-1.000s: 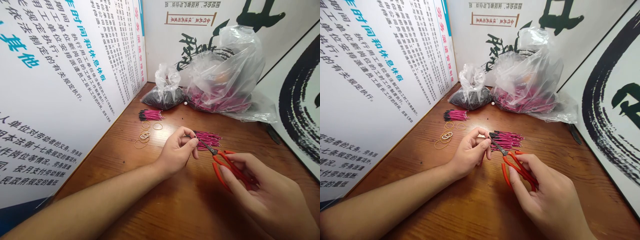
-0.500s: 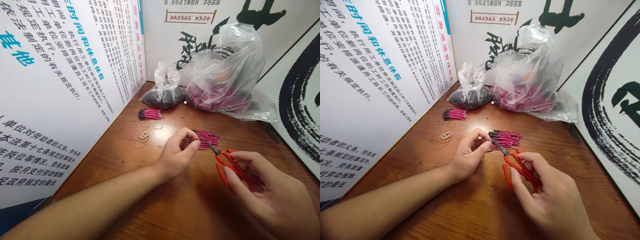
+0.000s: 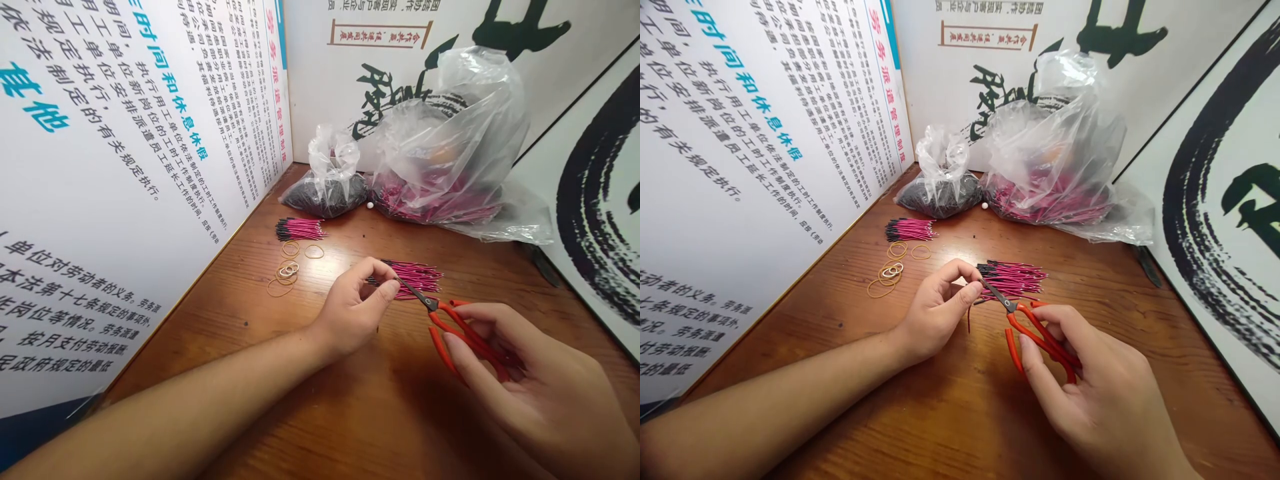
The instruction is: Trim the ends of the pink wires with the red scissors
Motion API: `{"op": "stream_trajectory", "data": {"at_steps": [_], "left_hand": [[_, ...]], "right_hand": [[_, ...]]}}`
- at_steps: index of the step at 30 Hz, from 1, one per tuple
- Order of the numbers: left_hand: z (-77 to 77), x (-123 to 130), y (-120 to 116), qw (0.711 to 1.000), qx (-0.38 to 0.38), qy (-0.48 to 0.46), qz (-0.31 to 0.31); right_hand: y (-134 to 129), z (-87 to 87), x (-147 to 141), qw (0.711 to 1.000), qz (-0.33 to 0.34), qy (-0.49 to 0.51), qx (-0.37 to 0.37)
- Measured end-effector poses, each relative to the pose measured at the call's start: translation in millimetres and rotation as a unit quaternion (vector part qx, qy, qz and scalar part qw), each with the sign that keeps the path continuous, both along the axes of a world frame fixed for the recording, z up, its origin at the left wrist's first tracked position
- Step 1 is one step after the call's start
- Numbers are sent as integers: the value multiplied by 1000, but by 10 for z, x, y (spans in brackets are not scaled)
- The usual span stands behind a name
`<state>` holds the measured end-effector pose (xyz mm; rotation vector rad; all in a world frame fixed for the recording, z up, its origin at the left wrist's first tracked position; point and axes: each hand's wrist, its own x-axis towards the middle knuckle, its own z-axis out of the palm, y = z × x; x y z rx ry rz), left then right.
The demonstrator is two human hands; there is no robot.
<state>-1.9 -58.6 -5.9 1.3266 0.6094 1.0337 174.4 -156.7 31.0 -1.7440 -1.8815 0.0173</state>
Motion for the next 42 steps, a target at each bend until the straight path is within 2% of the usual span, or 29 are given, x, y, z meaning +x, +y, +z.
{"op": "stream_trajectory", "data": {"at_steps": [8,23,34,42], "left_hand": [[24,8,12,999,22,7,24],[22,5,9,1000,11,10,19],[1,6,14,999,28,10,23],[17,2,15,999,29,20,29]], "right_hand": [[-5,-7,-24,1000,-5,27,-5],[-6,12,-35,1000,-1,14,-4],[2,16,71,996,41,-76,31],[30,36,80,993,54,-96,32]]}}
